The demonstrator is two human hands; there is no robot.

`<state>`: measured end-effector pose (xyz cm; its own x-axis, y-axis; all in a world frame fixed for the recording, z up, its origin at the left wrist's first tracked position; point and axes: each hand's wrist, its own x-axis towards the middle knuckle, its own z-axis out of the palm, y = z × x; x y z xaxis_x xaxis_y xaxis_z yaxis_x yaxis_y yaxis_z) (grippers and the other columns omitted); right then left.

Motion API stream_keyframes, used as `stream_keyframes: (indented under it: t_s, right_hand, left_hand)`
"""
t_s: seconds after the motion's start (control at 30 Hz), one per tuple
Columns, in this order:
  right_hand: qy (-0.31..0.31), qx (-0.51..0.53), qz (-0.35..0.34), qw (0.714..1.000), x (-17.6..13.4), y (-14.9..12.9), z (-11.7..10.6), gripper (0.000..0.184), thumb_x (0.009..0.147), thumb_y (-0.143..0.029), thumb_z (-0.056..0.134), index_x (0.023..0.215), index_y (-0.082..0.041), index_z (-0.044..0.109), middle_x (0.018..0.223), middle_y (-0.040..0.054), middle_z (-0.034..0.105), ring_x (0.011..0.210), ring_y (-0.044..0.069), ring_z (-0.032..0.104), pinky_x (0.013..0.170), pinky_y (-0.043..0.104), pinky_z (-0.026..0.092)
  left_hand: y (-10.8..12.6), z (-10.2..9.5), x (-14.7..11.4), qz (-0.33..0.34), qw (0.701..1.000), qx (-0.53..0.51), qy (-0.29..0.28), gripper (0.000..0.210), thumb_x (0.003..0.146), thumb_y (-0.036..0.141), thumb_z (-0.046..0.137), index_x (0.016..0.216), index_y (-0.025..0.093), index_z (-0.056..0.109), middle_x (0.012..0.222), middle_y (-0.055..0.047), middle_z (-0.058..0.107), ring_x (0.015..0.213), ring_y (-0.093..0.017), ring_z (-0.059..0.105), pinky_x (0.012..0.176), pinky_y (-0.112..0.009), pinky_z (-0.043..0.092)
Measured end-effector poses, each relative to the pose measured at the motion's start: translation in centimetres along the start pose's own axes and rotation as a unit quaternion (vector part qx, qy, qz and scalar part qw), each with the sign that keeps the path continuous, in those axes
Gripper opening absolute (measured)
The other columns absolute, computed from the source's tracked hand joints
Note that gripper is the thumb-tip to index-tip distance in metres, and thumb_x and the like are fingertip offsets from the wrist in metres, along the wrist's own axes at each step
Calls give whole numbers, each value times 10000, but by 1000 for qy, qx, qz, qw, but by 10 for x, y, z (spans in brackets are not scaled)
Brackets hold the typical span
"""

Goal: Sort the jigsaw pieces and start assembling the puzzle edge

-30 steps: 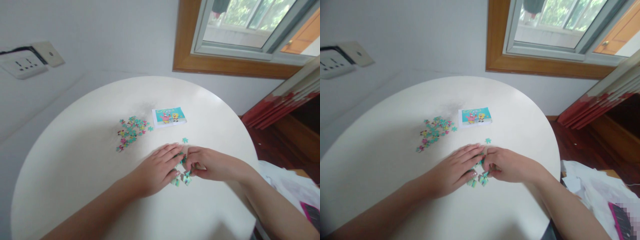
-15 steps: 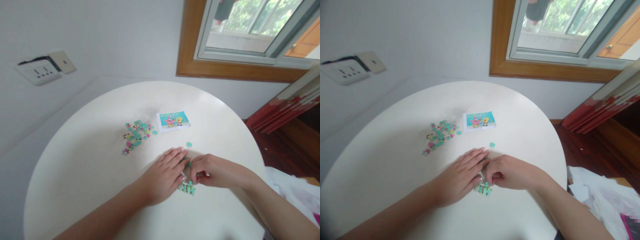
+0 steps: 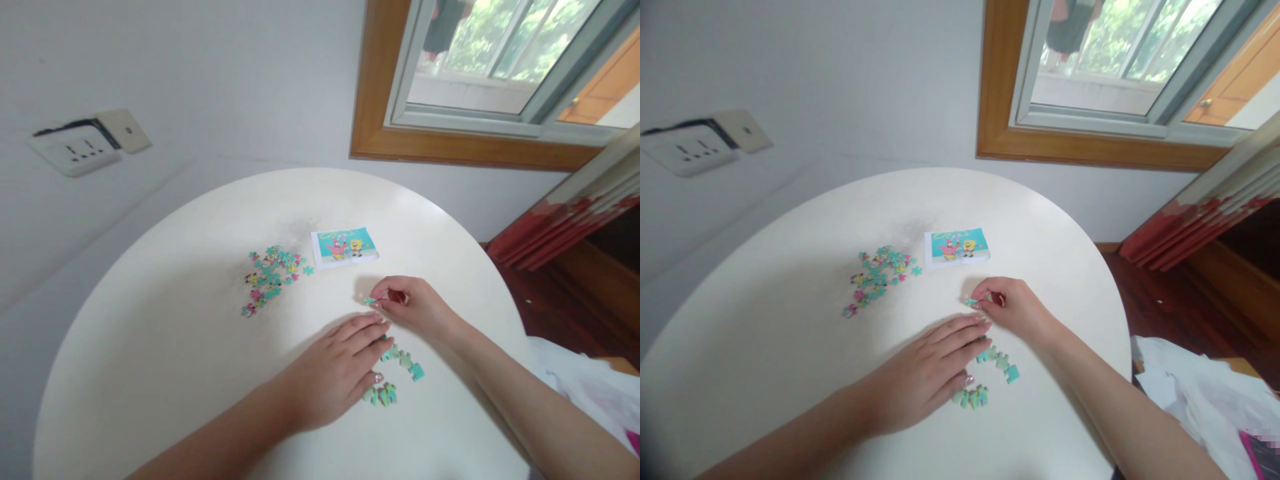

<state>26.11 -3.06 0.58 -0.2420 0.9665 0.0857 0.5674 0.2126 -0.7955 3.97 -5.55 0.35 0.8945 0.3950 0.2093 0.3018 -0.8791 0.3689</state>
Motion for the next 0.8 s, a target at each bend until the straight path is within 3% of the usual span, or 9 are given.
stream_keyframes:
  t_s: [0.2,0.33,0.47,0.67,0.8]
  right_hand:
    - [28,1,-56,998,7,-3,9,199,850,-165,563,930,-196,743,827,38,702,669,127,572,605,246,446]
    - [-7,-32,-150,988,12,-4,12,268,873,-99,517,978,-191,745,865,57,709,806,153,622,737,282,496]
    - [-49,-69,-196,977,22,-9,18,322,862,-41,494,1012,-183,742,909,70,711,876,167,630,834,319,511]
    - [-67,-76,-214,972,41,-24,33,311,850,-18,513,979,-174,749,974,86,690,917,163,626,867,314,508]
    - [-10,-72,-144,987,39,-28,25,348,851,-3,492,1012,-187,738,963,75,657,872,147,615,822,302,501]
  left_hand:
    - [-17,-13,2,-34,992,-68,99,288,962,154,443,1179,206,625,1160,-53,663,1129,-192,556,1017,-361,440]
    - [-38,-20,-1,-119,978,-40,169,247,948,149,457,1093,174,656,996,-70,655,979,-206,576,891,-358,465]
    - [-54,-20,-4,-170,965,-13,197,245,944,147,440,1064,185,650,993,-65,653,980,-215,578,921,-379,444]
    - [-63,-17,-7,-197,956,-5,217,236,933,144,426,1044,180,632,1007,-78,643,1004,-232,566,920,-385,450]
    - [-63,-17,-9,-207,956,-5,207,238,926,140,434,1080,183,610,1024,-80,624,1013,-234,557,924,-397,454]
